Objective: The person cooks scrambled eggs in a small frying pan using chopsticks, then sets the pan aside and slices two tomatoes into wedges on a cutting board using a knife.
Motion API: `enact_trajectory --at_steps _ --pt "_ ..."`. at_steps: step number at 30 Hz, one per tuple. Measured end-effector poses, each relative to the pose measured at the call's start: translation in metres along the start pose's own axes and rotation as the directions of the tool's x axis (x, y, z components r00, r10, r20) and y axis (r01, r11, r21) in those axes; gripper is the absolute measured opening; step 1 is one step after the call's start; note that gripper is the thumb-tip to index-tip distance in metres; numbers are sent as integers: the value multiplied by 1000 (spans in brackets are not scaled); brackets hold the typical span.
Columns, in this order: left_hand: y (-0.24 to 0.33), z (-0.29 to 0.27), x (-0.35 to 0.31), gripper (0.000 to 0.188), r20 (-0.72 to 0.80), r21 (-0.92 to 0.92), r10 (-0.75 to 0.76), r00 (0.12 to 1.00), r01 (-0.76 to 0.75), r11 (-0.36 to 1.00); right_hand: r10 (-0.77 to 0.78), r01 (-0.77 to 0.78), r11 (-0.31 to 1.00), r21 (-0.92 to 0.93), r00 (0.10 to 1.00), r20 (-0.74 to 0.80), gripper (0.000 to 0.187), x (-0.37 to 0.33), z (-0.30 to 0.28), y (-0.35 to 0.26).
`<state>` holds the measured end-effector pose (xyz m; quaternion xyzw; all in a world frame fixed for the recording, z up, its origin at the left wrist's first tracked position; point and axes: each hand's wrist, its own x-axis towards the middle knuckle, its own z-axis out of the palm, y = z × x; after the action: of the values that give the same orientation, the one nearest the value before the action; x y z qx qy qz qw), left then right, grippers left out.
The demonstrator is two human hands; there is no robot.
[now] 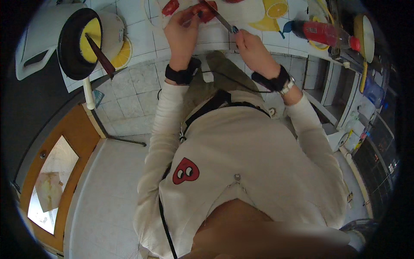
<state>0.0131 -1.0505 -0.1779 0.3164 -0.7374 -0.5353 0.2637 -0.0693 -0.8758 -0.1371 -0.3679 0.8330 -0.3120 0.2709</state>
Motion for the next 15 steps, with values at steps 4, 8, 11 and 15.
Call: enact_trajectory --at_steps 4,8,11,15 --pt "1 -5 -1 25 27 -59 3 1000 -1 998 -326 313 854 -417 945 42 17 15 7 3" --pt "-3 -19 7 25 86 114 22 996 -32 993 -490 450 789 -418 872 11 21 23 2 16" --pt "-13 -23 13 24 93 95 -7 996 -2 995 31 -33 999 -24 998 -61 25 14 -5 30" --pt "-20 -23 11 23 124 28 15 992 -19 999 -135 141 986 92 989 -64 32 11 -10 29"
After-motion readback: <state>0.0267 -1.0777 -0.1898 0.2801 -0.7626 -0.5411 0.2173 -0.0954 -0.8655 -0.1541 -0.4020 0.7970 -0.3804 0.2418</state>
